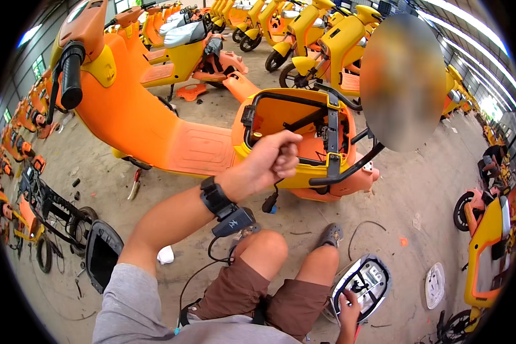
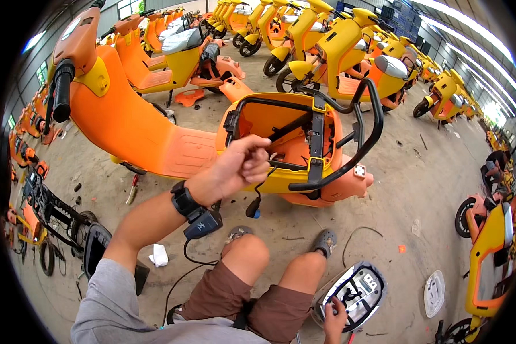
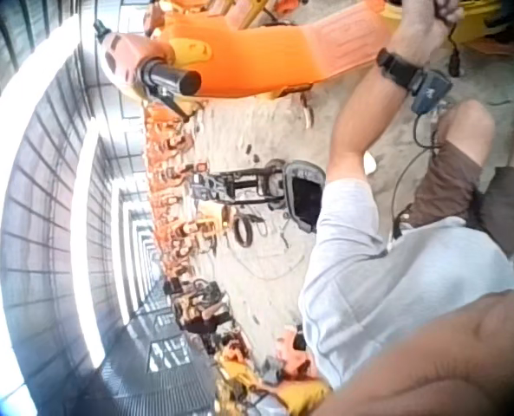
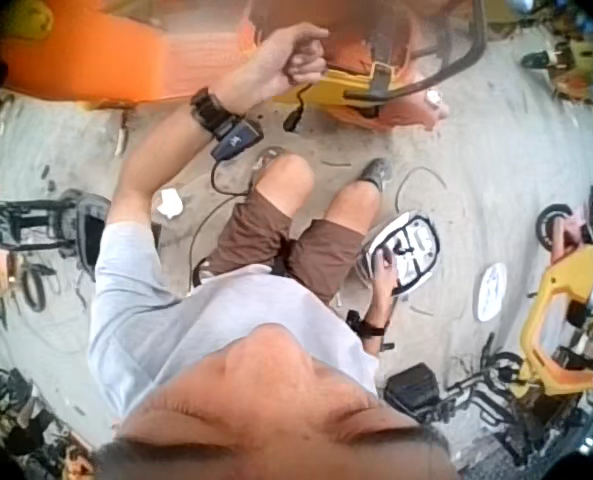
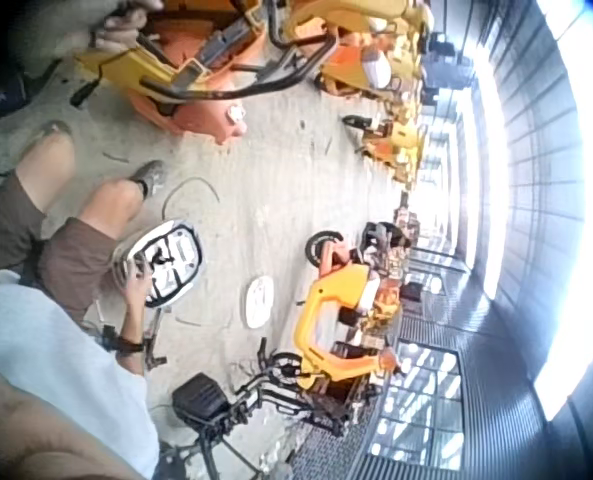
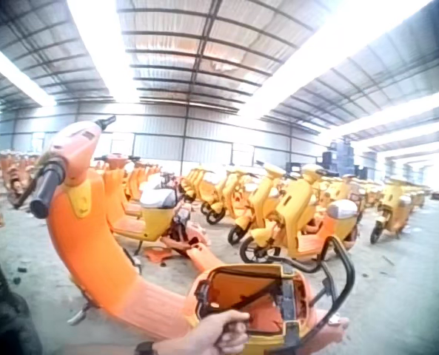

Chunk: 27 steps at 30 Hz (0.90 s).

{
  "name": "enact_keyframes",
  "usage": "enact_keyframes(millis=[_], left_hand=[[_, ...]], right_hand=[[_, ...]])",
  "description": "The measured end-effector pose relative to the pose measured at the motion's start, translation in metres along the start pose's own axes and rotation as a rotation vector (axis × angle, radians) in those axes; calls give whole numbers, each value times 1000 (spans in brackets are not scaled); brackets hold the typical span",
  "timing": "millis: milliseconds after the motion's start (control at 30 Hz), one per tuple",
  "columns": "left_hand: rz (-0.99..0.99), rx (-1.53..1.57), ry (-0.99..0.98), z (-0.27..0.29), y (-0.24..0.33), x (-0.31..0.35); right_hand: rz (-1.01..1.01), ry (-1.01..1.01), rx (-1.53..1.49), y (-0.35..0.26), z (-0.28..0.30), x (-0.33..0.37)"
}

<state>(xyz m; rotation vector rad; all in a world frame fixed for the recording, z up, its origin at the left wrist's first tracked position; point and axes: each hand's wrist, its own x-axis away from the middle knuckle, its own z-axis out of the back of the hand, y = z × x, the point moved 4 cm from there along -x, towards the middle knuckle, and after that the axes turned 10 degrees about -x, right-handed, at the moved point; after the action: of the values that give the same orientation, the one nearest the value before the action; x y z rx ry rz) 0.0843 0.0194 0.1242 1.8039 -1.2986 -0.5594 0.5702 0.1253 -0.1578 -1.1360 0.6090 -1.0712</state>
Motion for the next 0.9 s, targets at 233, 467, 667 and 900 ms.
enact_keyframes(millis=[233,467,667,900], left_hand=[[161,-85,19,-73,-55,2],[-447,-948,50,-59,-71,-11],[-1146,-1715,-93,-27,-87,-19],[114,112,91,-16,-103,-43]], right_hand=[[-227,-933,-1031,-267,-168,77],[-346,-913,-1106,-254,-256,67],[-579,-968,-1102,-275,-262,80],[-398,-950,-891,-256,-248,63]])
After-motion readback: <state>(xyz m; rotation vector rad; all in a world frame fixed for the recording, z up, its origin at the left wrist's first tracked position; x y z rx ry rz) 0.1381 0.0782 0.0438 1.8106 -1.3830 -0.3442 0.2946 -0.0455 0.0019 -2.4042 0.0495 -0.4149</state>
